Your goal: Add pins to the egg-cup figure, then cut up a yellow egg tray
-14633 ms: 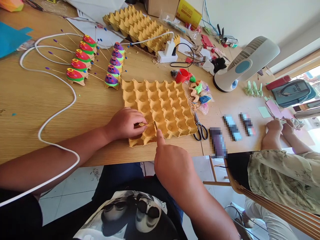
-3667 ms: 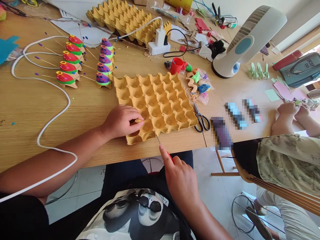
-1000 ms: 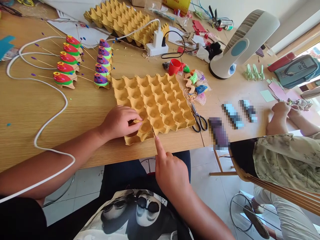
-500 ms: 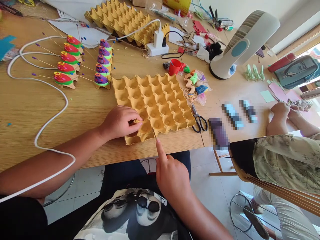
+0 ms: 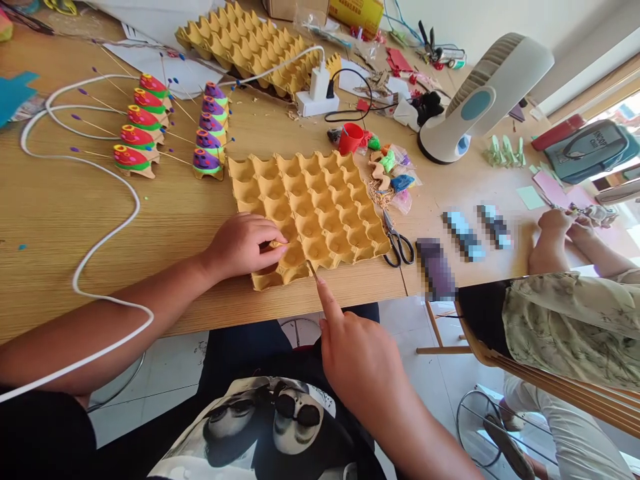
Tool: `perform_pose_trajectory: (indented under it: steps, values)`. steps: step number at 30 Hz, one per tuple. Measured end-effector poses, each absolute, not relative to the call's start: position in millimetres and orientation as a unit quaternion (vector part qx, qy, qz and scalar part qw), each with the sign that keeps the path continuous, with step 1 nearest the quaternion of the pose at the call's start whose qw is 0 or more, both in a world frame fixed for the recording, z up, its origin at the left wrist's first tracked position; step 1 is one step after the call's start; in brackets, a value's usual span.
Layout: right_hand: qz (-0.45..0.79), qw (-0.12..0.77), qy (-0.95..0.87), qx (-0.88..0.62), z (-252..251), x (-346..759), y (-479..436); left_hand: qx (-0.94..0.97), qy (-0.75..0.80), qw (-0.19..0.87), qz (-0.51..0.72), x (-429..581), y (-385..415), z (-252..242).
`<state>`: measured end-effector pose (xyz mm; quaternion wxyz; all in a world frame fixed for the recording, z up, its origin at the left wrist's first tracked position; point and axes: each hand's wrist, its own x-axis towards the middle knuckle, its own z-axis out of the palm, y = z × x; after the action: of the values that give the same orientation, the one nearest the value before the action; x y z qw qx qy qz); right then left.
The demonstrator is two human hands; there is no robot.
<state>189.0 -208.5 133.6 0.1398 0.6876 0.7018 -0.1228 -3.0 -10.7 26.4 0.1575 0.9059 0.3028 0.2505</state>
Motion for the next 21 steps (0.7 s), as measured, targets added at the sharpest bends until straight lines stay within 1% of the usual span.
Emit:
perform_pose_trajectory:
  steps: [6, 13, 18, 21]
  values:
    - [-0.140, 0.208, 0.686, 0.683, 150, 181, -198, 0.905, 0.303, 0.165, 0.248, -3, -11, 28]
    - [-0.139, 0.214, 0.694, 0.673, 165, 184, -185, 0.904, 0.307, 0.162, 0.249, -3, -11, 27]
    - [-0.134, 0.233, 0.670, 0.692, 154, 177, -193, 0.902, 0.315, 0.161, 0.249, -2, -12, 28]
    - [-0.136, 0.220, 0.662, 0.704, 140, 171, -205, 0.902, 0.315, 0.157, 0.249, -1, -12, 28]
